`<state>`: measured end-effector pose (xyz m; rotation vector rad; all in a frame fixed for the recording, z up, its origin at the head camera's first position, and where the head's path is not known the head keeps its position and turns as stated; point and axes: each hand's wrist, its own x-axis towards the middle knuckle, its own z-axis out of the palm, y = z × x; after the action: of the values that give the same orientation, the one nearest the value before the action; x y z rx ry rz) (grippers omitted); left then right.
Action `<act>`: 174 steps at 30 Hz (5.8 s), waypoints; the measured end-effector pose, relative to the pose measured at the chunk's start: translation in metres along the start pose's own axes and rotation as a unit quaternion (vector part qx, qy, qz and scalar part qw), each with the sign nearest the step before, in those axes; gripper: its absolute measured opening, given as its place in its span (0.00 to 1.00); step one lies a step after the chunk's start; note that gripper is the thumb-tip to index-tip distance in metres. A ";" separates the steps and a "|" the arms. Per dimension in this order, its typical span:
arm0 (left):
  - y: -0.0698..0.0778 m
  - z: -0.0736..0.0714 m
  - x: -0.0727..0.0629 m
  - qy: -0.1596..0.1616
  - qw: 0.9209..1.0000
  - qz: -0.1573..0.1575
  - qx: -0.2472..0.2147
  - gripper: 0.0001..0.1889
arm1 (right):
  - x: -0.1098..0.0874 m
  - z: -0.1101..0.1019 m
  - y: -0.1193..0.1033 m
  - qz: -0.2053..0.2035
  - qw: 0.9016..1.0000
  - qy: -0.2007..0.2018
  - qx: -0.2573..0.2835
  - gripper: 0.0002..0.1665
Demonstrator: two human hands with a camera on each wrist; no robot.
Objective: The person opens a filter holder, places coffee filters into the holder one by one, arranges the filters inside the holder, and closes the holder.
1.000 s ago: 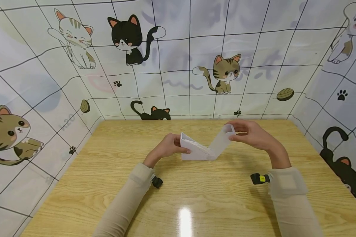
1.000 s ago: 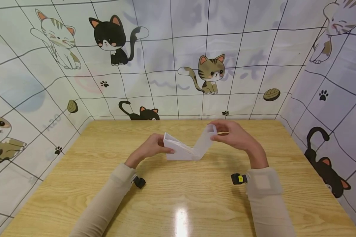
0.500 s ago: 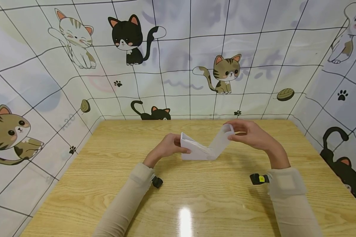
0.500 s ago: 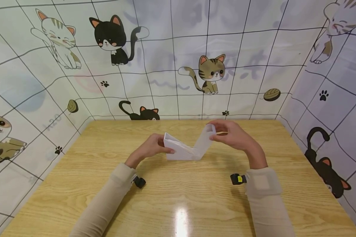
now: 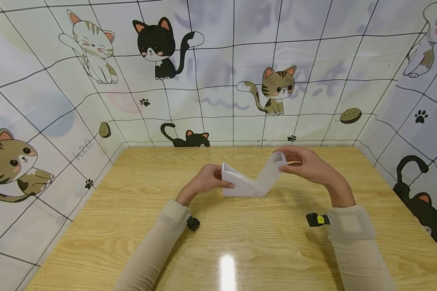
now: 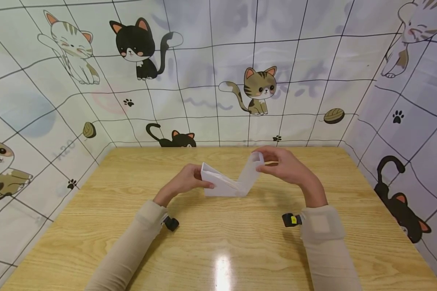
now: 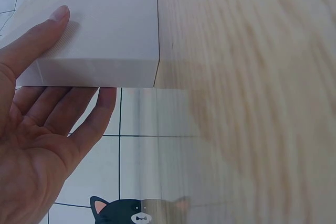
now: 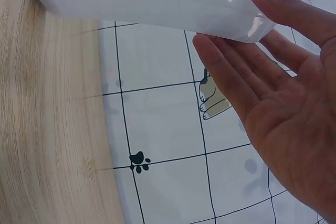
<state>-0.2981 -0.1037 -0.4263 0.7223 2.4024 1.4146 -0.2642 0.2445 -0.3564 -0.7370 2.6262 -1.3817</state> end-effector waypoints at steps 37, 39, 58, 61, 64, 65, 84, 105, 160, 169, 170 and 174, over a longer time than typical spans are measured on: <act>-0.002 -0.001 0.001 -0.003 1.000 0.004 0.005 0.18 | 0.003 0.008 -0.008 -0.015 1.000 0.007 -0.025 0.31; -0.002 -0.001 0.001 -0.003 1.000 0.004 0.005 0.18 | 0.003 0.009 -0.008 -0.014 1.000 0.007 -0.023 0.31; -0.002 -0.001 0.001 -0.003 1.000 0.008 0.006 0.18 | 0.006 0.015 -0.011 -0.016 1.000 0.011 -0.020 0.30; -0.002 0.000 0.001 -0.004 1.000 0.007 0.004 0.18 | 0.008 0.016 -0.010 -0.010 1.000 0.011 -0.022 0.30; -0.002 0.000 0.001 -0.004 1.000 0.005 0.001 0.18 | 0.008 0.017 -0.010 -0.007 1.000 0.010 -0.015 0.30; -0.002 0.000 0.001 -0.004 1.000 0.005 0.000 0.18 | 0.009 0.017 -0.010 -0.007 1.000 0.010 -0.013 0.30; -0.001 0.000 0.000 -0.003 1.000 0.005 0.001 0.18 | 0.011 0.025 -0.015 -0.002 1.000 0.012 -0.008 0.30; -0.003 -0.001 0.000 -0.002 1.000 0.007 0.000 0.18 | 0.014 0.030 -0.017 -0.010 1.000 0.012 -0.011 0.29; -0.003 0.000 0.001 0.001 1.000 0.004 0.002 0.17 | 0.019 0.043 -0.019 -0.025 0.999 -0.001 -0.024 0.28; -0.004 0.000 0.001 0.004 1.000 0.003 0.002 0.18 | 0.021 0.045 -0.016 -0.022 1.000 -0.003 -0.020 0.28; -0.004 0.000 0.001 0.003 1.000 0.003 0.002 0.18 | 0.021 0.046 -0.016 -0.022 1.000 -0.004 -0.020 0.27; -0.004 0.000 0.002 0.002 1.000 0.006 0.004 0.18 | 0.021 0.046 -0.016 -0.019 1.000 -0.007 -0.020 0.28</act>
<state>-0.3006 -0.1044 -0.4300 0.7390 2.4110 1.4131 -0.2629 0.1927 -0.3681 -0.8013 2.6498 -1.3313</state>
